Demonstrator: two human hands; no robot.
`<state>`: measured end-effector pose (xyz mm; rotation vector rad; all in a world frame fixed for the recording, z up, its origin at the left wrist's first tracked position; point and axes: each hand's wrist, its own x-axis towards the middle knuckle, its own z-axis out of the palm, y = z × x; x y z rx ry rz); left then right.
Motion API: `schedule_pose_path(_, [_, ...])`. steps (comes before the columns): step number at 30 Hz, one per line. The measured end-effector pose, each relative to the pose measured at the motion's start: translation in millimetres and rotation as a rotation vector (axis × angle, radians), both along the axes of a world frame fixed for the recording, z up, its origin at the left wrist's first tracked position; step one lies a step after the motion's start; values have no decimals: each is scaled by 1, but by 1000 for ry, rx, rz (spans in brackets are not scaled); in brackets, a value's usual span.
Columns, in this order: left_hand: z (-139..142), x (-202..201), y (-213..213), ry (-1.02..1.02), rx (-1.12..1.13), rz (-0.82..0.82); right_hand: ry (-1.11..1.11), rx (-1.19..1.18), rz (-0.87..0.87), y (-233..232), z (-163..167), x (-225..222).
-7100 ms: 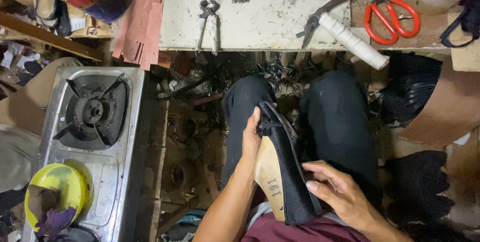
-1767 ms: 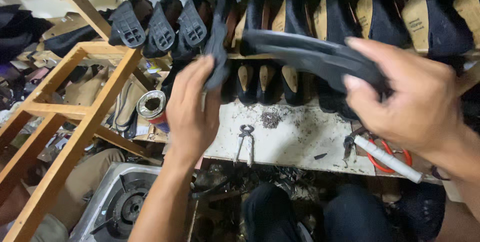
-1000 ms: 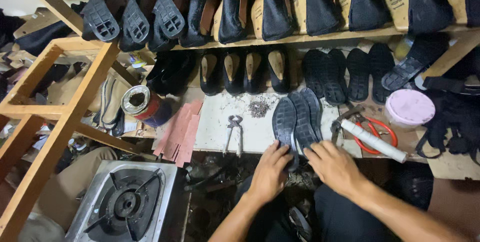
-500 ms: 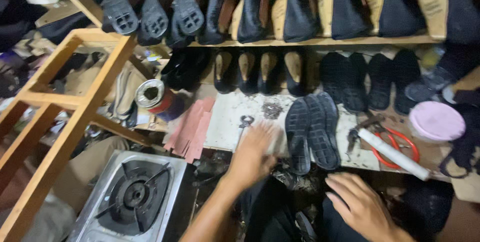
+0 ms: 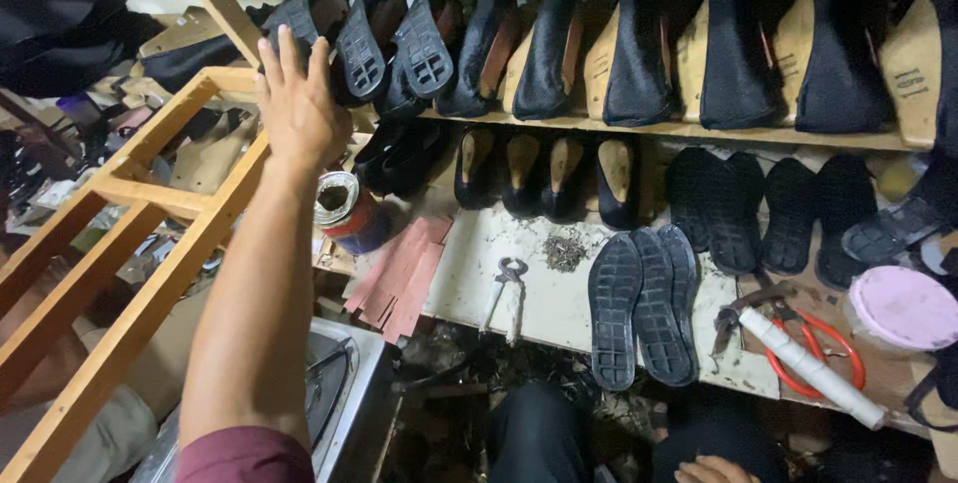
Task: The person sits on the floor holding a black fabric shoe upper, heats it over a gas stove burner, then presses a rubber sole onto the heated shoe and trims the edge with a knife. They repeat the heating and pressing on a second shoe and place the finished pairs on a wooden rack.
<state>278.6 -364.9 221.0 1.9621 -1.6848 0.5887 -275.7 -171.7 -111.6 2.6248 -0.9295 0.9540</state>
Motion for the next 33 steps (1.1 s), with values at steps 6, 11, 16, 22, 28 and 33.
schedule_pose_path(6, [22,17,1,-252,6,-221,42,-35,-5,1,1,-4])
schedule_pose_path(11, [29,2,13,221,-13,-186,-59,-50,-1,2,-8,-2])
schedule_pose_path(16, [15,0,2,-306,-159,-249,-35,-63,-134,6,-15,1])
schedule_pose_path(22, [-2,15,-7,52,-142,-314,65,199,-48,7,-15,-15])
schedule_pose_path(28, [-1,3,3,108,-82,-280,-27,79,-54,5,-18,-9])
schedule_pose_path(33, [1,-19,-4,-327,-199,-345,-4,34,-107,10,-14,4])
